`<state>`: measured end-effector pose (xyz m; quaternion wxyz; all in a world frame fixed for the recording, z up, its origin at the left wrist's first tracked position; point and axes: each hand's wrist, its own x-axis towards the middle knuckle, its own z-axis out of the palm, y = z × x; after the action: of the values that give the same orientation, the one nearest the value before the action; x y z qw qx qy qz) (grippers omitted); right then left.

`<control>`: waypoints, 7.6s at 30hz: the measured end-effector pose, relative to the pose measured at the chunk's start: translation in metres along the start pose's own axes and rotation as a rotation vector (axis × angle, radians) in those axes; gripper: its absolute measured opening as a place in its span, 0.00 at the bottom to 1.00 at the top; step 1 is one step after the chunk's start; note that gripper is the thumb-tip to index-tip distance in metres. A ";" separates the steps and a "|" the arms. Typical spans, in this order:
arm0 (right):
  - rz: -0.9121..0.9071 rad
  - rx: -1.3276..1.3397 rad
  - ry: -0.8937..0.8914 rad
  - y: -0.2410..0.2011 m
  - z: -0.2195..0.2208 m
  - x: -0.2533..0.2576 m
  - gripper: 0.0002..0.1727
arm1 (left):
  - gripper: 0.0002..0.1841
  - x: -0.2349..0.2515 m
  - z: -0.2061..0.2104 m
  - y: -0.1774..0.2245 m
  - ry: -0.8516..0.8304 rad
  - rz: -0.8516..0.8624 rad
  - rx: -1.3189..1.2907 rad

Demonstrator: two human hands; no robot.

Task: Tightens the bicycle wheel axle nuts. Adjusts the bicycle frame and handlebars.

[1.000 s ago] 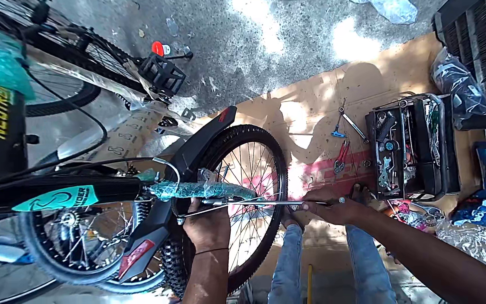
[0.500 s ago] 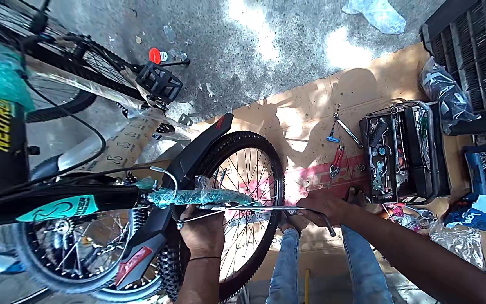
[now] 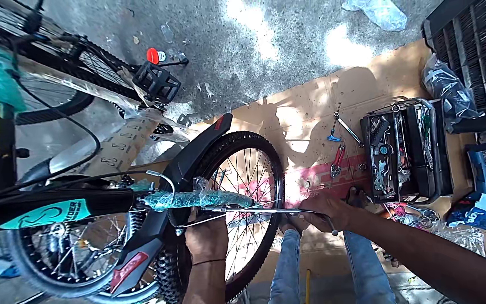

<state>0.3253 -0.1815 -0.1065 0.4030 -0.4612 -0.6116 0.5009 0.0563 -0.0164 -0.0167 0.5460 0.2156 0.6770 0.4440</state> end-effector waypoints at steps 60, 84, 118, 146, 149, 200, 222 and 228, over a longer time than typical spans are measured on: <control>0.400 -0.409 0.198 -0.036 0.032 -0.038 0.21 | 0.21 -0.014 -0.004 0.010 -0.070 -0.039 -0.020; 0.138 -0.335 0.242 -0.025 0.023 -0.063 0.17 | 0.14 -0.014 0.004 0.011 0.020 0.050 -0.008; 0.008 -0.541 0.351 -0.030 0.038 -0.071 0.16 | 0.21 -0.016 0.001 0.017 0.000 -0.023 0.168; -0.003 -0.496 0.496 -0.045 0.028 -0.056 0.16 | 0.20 -0.020 0.015 0.007 0.139 0.046 0.089; -0.016 -0.491 0.491 -0.053 0.036 -0.064 0.15 | 0.19 -0.024 0.014 0.012 0.107 -0.007 0.103; 0.762 0.551 0.705 -0.051 0.034 -0.029 0.18 | 0.17 -0.016 0.007 0.013 0.036 0.031 -0.086; 0.040 -0.691 0.187 0.021 0.007 -0.068 0.26 | 0.19 -0.019 0.018 0.016 0.148 0.013 -0.096; 0.013 -0.701 0.322 0.028 0.017 -0.078 0.24 | 0.19 -0.019 0.018 0.017 0.152 0.011 -0.096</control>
<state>0.3328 -0.2592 -0.1390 0.3087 -0.6476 -0.6717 0.1849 0.0751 -0.0159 0.0071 0.5003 0.1585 0.6932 0.4939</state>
